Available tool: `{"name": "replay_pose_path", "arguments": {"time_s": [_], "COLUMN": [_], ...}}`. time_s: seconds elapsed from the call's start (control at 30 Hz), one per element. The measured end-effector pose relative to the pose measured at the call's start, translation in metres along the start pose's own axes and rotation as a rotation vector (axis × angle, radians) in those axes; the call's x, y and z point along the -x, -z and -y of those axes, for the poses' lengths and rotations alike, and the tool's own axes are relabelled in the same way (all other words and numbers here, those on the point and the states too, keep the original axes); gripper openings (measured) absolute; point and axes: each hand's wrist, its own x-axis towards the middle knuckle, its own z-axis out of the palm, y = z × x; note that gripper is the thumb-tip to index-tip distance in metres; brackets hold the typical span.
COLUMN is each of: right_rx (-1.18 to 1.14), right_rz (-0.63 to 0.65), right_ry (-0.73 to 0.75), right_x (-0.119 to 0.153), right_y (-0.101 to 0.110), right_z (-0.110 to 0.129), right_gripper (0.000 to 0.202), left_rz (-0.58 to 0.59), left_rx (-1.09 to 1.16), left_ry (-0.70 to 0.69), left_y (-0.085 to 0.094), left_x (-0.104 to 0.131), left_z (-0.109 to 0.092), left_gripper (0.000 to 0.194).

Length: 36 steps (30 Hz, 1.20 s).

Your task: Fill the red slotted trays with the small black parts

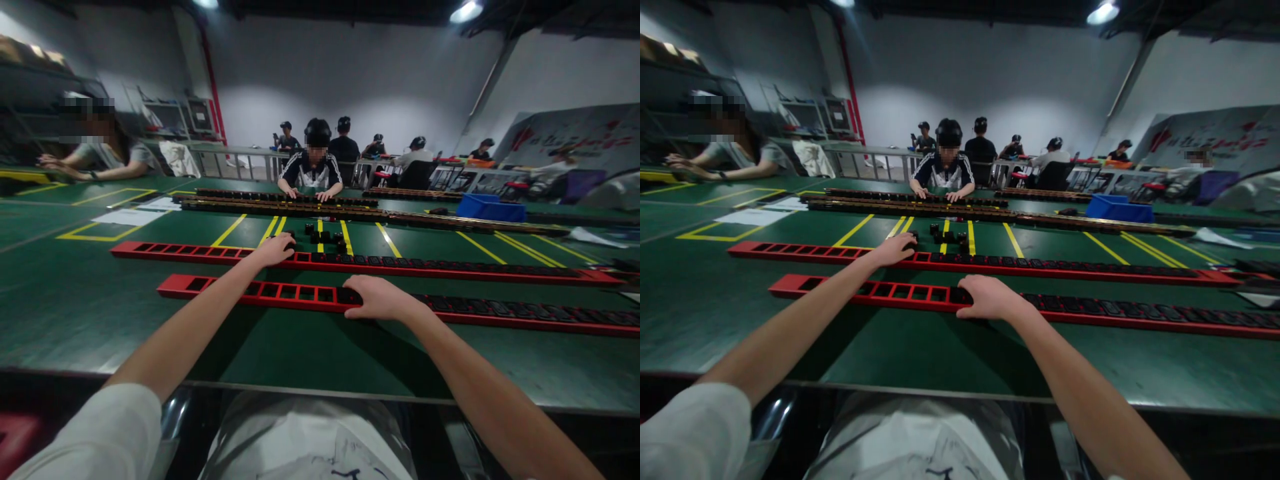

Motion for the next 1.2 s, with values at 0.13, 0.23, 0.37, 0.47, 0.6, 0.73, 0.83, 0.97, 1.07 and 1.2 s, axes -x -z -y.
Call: {"name": "replay_pose_path", "arguments": {"time_s": [0.13, 0.23, 0.37, 0.47, 0.6, 0.73, 0.83, 0.97, 1.07, 1.2], "right_rx": [-0.014, -0.017, -0.056, -0.085, -0.081, -0.064, -0.035, -0.104, -0.126, -0.054], "right_rz": [0.000, -0.014, -0.020, -0.047, -0.059, 0.026, 0.007, -0.175, -0.202, -0.202], "right_ry": [0.001, 0.009, 0.008, 0.006, -0.024, -0.016, -0.017, -0.019, -0.023, -0.018], "right_x": [0.000, 0.001, 0.000, -0.003, -0.011, -0.027, -0.040, -0.049, -0.048, -0.046], "right_y": [-0.001, -0.002, -0.002, -0.003, -0.003, 0.002, 0.004, -0.006, -0.013, -0.016], "right_z": [-0.001, -0.001, 0.000, 0.001, 0.001, 0.001, 0.000, -0.007, -0.010, -0.010], "right_gripper": [0.053, 0.054, 0.049, 0.046, 0.047, 0.053, 0.050, 0.033, 0.028, 0.026], "left_rz": [-0.047, -0.070, -0.120, -0.151, -0.157, -0.232, -0.239, -0.176, -0.177, -0.074], "left_rx": [0.022, 0.026, 0.033, 0.054, 0.086, 0.110, 0.126, 0.170, 0.228, 0.195], "left_ry": [0.013, 0.018, -0.015, -0.055, -0.086, -0.151, -0.221, -0.299, -0.371, -0.481], "left_y": [-0.002, 0.002, 0.005, 0.005, 0.006, 0.012, 0.015, 0.012, 0.005, 0.001], "left_x": [0.002, 0.002, 0.003, 0.004, 0.005, 0.009, 0.015, 0.023, 0.029, 0.034], "left_z": [-0.002, -0.004, -0.010, -0.016, -0.021, -0.028, -0.041, -0.068, -0.088, -0.100], "left_gripper": [0.034, 0.032, 0.028, 0.028, 0.038, 0.051, 0.059, 0.060, 0.056, 0.057]}}
